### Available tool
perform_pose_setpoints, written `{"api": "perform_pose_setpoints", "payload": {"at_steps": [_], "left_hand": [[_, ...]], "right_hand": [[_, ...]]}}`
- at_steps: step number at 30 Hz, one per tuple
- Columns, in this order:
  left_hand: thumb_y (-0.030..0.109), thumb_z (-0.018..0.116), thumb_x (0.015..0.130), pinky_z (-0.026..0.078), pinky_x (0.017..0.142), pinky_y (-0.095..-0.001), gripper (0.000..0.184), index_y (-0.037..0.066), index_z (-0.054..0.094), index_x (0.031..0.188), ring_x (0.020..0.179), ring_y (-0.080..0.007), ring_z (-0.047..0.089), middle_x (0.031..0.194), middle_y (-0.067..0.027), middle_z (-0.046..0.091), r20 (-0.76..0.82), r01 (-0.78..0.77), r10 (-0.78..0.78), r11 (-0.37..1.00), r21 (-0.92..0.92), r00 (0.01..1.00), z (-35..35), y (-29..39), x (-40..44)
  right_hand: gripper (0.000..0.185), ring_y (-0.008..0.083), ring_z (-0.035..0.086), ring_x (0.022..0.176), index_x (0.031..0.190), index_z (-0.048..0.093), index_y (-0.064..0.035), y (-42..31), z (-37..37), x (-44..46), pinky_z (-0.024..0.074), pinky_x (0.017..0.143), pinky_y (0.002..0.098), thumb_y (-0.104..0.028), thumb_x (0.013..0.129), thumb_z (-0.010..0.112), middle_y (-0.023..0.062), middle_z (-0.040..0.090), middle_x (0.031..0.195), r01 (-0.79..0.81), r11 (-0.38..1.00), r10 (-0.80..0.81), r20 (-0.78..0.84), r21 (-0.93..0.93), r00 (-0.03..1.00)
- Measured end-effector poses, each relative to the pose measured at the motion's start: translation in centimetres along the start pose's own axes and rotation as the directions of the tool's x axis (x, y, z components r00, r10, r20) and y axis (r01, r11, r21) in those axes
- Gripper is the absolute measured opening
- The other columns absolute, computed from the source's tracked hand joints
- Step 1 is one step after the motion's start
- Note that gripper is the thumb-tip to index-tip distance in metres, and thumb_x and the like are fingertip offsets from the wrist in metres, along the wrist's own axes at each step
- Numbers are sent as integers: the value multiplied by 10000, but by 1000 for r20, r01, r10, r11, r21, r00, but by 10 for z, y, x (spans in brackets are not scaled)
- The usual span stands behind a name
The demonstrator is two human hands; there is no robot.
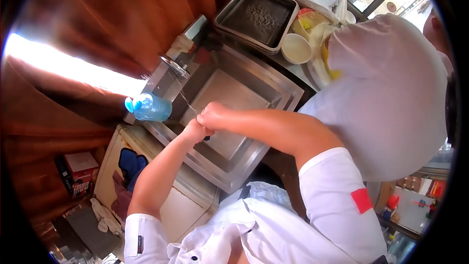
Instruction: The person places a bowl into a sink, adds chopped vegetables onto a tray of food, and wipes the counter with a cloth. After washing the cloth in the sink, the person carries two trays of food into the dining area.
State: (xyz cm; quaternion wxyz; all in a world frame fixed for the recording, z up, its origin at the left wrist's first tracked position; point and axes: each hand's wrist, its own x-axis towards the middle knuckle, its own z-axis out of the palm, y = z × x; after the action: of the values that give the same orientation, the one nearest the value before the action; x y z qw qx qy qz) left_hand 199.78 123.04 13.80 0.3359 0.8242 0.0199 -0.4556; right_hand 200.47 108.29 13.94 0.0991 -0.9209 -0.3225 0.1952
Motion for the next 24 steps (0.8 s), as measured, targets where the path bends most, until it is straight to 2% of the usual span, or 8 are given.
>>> {"api": "perform_pose_setpoints", "payload": {"at_steps": [2,3,4,10,14,17,23,24], "left_hand": [[192,811,732,538,706,-367,354,86,692,1048,810,-213,674,908,-75,717,-97,-233,257,949,211,961,9,-34,42],[200,826,716,552,751,-383,368,83,700,1041,858,-236,696,941,-93,734,-124,-332,387,887,319,914,12,-46,57],[309,796,729,535,887,-390,408,92,712,1064,1013,-270,690,1038,-133,731,-106,-191,272,858,478,956,10,-34,54],[422,716,775,559,831,-424,403,119,714,1041,989,-320,692,1008,-131,736,-250,-25,229,783,621,941,20,-11,34],[340,686,788,570,789,-429,323,130,690,1033,907,-320,714,955,-137,740,-266,-49,323,714,699,908,21,-12,26],[270,634,813,574,757,-419,239,120,677,994,854,-318,721,914,-140,740,-198,-81,378,606,791,904,17,-11,19],[212,613,814,568,670,-408,160,107,618,934,766,-302,725,830,-119,730,-38,-241,586,390,889,809,10,-37,26],[209,610,817,566,658,-406,149,107,612,927,761,-296,725,822,-113,728,-9,-273,615,363,891,788,8,-40,26]], "right_hand": [[405,320,702,918,922,751,-107,0,0,3,564,816,446,-244,971,373,79,744,993,-150,987,144,103,58,984],[375,313,703,927,927,754,-111,3,5,7,566,814,440,-238,961,403,80,744,997,-160,986,156,96,36,983],[344,306,705,935,933,757,-116,6,14,12,567,813,434,-231,951,433,81,744,1000,-170,985,168,90,17,982],[188,250,710,986,956,768,-153,3,17,5,570,829,383,-199,838,630,73,747,1033,-271,962,266,147,19,953],[198,252,711,987,936,774,-141,7,45,16,569,815,379,-217,790,663,86,749,1009,-320,942,306,132,105,943],[280,264,699,1029,985,768,-105,5,58,22,560,861,391,-210,731,712,120,732,1071,-421,880,356,281,221,891],[203,293,698,832,853,764,-104,6,67,15,546,742,414,-205,686,707,146,729,892,-184,879,69,264,441,962],[150,263,640,650,767,716,-60,10,85,16,520,610,405,-183,683,703,121,687,723,-220,775,83,251,592,965]]}}
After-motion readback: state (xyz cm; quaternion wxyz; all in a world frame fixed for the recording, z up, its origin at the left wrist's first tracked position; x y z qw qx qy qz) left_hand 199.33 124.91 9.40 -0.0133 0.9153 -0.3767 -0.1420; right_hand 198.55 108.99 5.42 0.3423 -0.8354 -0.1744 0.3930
